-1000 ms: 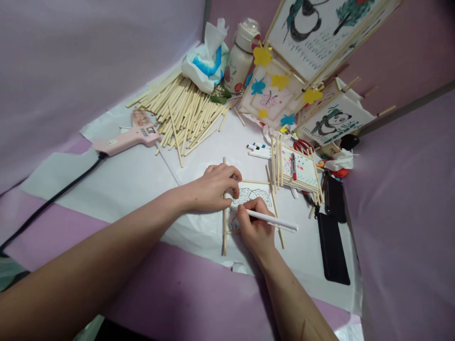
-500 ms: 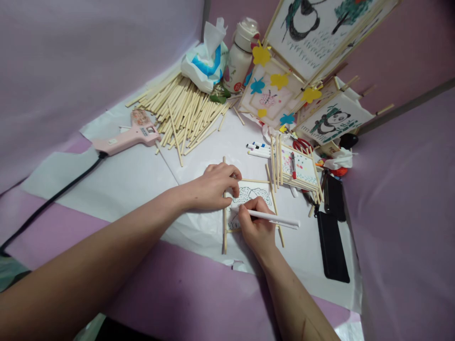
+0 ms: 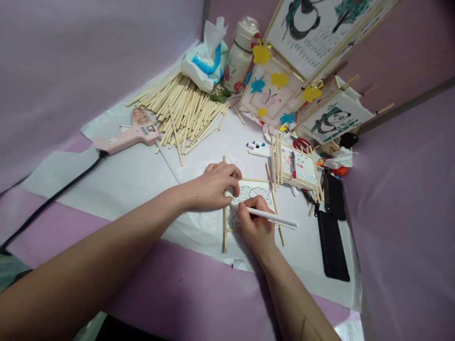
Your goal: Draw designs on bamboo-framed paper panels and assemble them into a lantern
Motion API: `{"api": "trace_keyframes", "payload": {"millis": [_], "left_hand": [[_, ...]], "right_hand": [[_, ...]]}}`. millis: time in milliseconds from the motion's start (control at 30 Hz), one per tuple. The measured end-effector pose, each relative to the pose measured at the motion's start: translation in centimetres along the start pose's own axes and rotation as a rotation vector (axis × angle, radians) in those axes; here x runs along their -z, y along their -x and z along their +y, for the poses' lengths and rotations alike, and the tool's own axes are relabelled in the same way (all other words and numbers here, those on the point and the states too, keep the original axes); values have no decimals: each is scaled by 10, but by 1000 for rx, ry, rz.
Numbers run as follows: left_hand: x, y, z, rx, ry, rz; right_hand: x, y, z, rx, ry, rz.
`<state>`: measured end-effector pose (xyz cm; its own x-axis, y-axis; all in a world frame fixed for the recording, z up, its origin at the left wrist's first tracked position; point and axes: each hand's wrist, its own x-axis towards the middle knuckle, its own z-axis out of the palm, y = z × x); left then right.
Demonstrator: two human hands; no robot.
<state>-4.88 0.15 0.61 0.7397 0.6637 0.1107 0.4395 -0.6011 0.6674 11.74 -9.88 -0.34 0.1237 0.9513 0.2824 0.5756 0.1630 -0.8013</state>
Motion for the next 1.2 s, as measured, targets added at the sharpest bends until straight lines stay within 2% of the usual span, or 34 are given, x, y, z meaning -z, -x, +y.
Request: {"api": "trace_keyframes", "payload": {"millis": [267, 1200], "left_hand": [[0, 0, -1, -8, 0, 3], [0, 0, -2, -13, -10, 4]], "right_hand": [[0, 1, 3, 14, -87, 63], [-1, -1, 0, 18, -11, 7]]}}
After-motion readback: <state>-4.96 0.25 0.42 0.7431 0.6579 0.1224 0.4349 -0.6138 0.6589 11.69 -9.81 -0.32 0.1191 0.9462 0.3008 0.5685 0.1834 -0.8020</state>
